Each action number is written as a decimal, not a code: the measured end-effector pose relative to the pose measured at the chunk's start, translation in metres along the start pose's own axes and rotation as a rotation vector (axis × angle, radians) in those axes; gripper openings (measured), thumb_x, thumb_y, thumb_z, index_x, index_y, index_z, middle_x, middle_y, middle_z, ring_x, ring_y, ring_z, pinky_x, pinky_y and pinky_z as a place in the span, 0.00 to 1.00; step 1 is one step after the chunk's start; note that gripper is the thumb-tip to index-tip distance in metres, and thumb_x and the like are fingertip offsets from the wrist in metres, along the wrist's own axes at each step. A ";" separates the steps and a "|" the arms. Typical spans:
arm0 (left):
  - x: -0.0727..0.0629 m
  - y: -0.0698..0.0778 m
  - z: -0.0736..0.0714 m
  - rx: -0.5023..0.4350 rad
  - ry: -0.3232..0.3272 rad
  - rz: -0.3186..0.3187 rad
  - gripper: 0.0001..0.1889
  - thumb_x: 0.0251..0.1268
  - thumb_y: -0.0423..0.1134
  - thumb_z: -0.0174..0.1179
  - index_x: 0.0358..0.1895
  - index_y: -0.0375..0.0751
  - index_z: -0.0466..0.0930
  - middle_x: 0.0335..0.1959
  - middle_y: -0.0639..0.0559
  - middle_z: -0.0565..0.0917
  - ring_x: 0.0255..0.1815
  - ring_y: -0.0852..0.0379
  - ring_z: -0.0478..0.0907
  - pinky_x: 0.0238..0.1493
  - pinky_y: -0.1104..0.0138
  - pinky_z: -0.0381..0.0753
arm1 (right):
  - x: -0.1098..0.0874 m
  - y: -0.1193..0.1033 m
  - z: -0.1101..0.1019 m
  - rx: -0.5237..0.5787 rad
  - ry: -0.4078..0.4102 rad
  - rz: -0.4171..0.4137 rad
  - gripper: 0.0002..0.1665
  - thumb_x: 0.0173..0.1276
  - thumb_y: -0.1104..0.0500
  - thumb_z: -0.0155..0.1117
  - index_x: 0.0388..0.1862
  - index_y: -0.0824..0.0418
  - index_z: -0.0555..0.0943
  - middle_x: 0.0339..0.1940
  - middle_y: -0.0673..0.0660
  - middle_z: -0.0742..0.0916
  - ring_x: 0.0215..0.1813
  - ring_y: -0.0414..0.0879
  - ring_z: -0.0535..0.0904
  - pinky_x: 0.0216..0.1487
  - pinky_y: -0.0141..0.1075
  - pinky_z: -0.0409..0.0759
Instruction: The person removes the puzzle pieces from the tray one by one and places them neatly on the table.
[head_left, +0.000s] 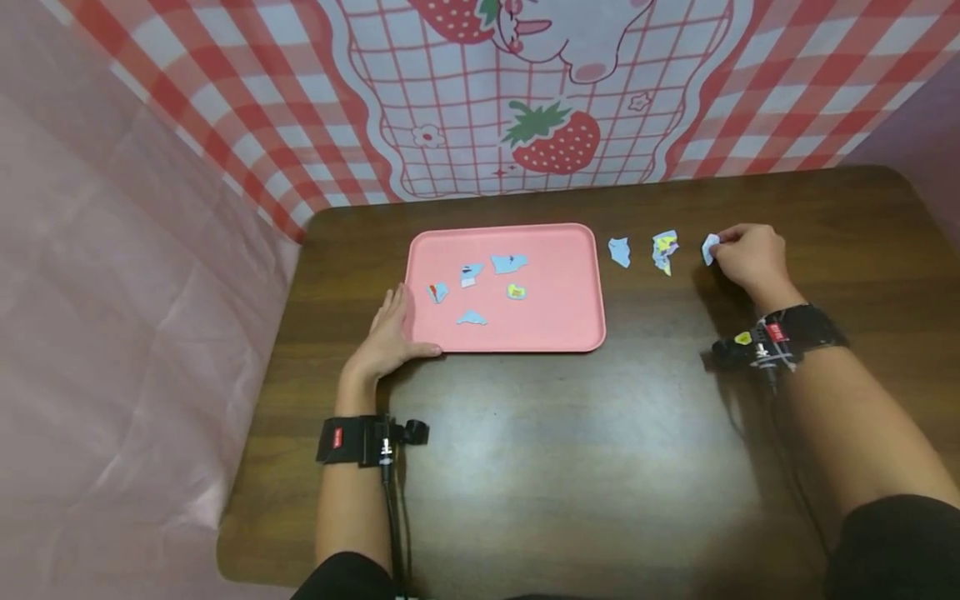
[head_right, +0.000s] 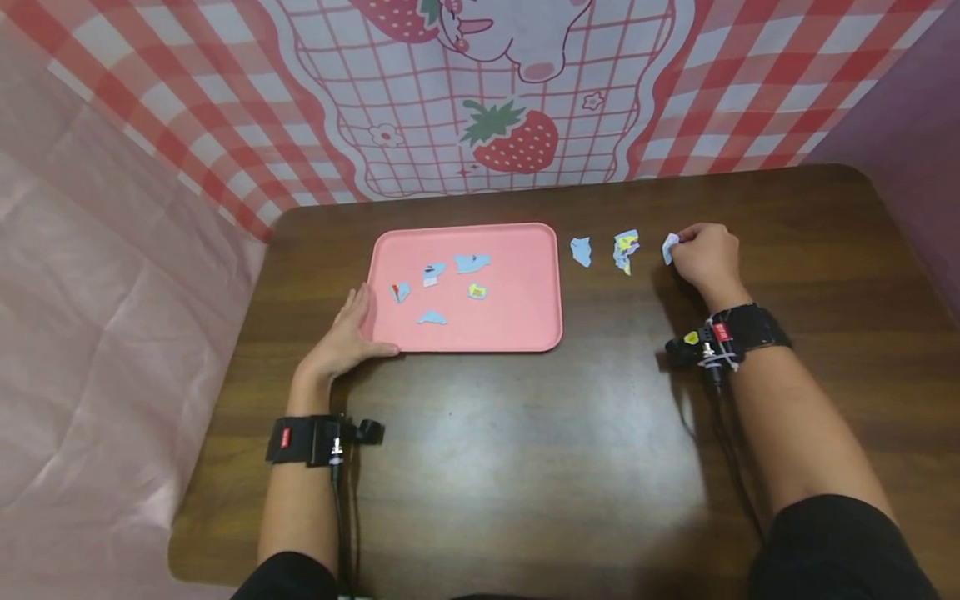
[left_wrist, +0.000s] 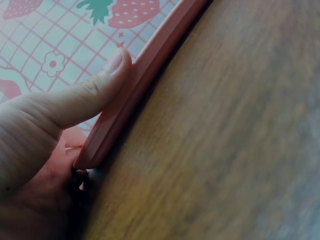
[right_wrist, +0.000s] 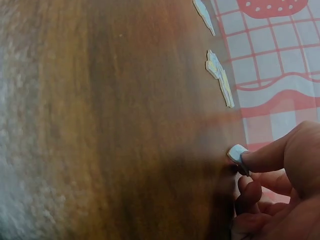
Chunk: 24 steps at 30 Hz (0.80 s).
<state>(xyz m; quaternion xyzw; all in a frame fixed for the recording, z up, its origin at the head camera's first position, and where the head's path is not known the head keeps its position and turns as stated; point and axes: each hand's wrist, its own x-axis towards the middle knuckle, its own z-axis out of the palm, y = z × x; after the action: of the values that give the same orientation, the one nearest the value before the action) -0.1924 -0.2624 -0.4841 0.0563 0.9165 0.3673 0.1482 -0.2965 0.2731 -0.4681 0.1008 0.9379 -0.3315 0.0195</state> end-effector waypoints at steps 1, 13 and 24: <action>0.000 0.000 0.000 0.001 0.001 -0.001 0.67 0.53 0.55 0.75 0.81 0.36 0.32 0.83 0.42 0.34 0.82 0.48 0.25 0.78 0.49 0.31 | 0.000 0.000 0.000 0.000 -0.002 0.001 0.26 0.72 0.52 0.59 0.55 0.74 0.80 0.54 0.75 0.81 0.55 0.65 0.72 0.43 0.44 0.69; 0.001 -0.002 0.001 0.004 0.004 0.012 0.67 0.53 0.56 0.75 0.81 0.36 0.31 0.83 0.42 0.34 0.82 0.47 0.25 0.78 0.49 0.31 | -0.001 0.000 0.003 -0.031 0.045 -0.027 0.24 0.70 0.54 0.58 0.55 0.72 0.80 0.52 0.73 0.83 0.54 0.68 0.73 0.47 0.50 0.68; 0.002 -0.002 -0.001 -0.007 0.002 0.014 0.68 0.52 0.56 0.76 0.81 0.36 0.31 0.83 0.42 0.33 0.82 0.48 0.24 0.78 0.49 0.31 | -0.004 -0.006 0.006 0.031 0.123 -0.028 0.24 0.69 0.55 0.54 0.54 0.70 0.83 0.51 0.70 0.85 0.53 0.61 0.76 0.43 0.38 0.68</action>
<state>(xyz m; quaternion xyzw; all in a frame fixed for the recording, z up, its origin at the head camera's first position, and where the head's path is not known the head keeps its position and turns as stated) -0.1941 -0.2636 -0.4853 0.0617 0.9149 0.3717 0.1449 -0.2935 0.2639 -0.4691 0.1082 0.9333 -0.3396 -0.0445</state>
